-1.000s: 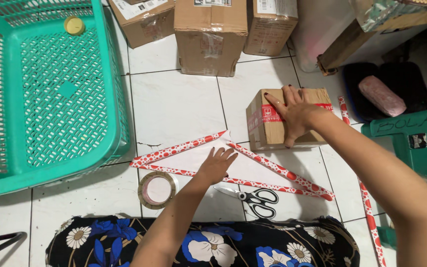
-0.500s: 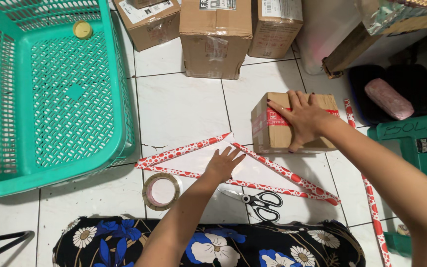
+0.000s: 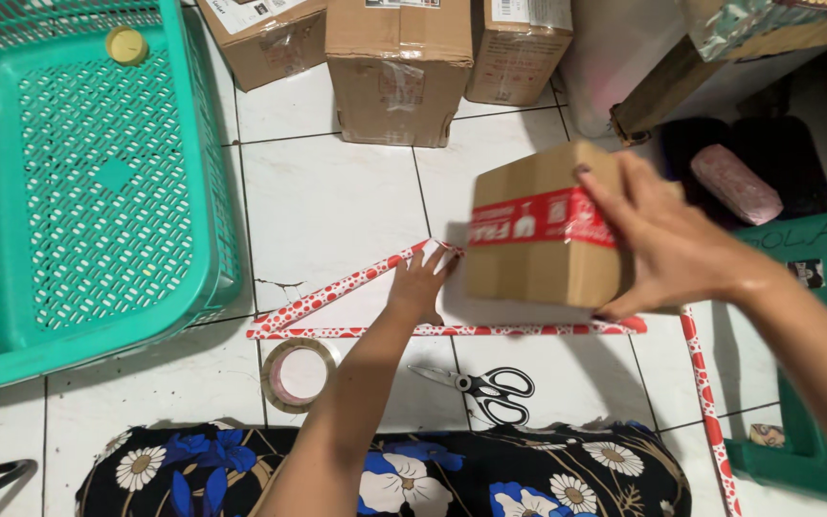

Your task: The person folds two garments, places each into a clear plastic bag, and puts the bags into a cardboard box. They then close and tape the box, and begin wrapping it with red-and-white patterned paper.

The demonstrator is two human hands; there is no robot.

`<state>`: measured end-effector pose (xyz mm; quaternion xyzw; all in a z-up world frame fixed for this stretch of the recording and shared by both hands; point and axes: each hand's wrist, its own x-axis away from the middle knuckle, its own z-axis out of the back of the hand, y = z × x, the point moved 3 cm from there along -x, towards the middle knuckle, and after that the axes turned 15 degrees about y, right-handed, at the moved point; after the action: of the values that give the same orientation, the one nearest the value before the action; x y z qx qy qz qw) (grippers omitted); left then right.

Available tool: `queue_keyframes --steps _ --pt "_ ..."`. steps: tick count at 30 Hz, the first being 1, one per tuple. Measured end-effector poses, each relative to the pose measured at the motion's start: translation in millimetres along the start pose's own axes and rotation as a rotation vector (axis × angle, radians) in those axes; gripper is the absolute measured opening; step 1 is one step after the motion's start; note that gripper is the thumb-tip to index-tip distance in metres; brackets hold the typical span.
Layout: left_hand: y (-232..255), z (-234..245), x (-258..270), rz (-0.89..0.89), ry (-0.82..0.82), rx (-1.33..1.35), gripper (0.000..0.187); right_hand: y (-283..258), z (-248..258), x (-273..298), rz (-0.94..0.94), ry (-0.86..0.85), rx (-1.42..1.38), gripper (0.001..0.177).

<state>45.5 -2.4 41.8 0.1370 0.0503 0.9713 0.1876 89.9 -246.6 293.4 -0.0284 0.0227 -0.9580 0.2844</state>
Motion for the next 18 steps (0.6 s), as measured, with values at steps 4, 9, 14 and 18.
queue_keyframes --steps 4,9,14,18 --pt "-6 6 0 0.033 0.022 0.004 0.114 -47 -17 -3 0.289 0.132 -0.236 0.161" --pt "-7 -1 0 0.026 0.103 0.063 0.106 -78 -48 -15 0.276 0.032 -0.300 0.158" --pt "-18 9 -16 0.009 0.299 0.245 0.098 -80 -68 -33 0.167 -0.109 -0.282 0.163" --pt "-31 4 -11 -0.068 0.551 0.653 0.091 -69 -73 -53 0.167 -0.103 -0.318 0.160"
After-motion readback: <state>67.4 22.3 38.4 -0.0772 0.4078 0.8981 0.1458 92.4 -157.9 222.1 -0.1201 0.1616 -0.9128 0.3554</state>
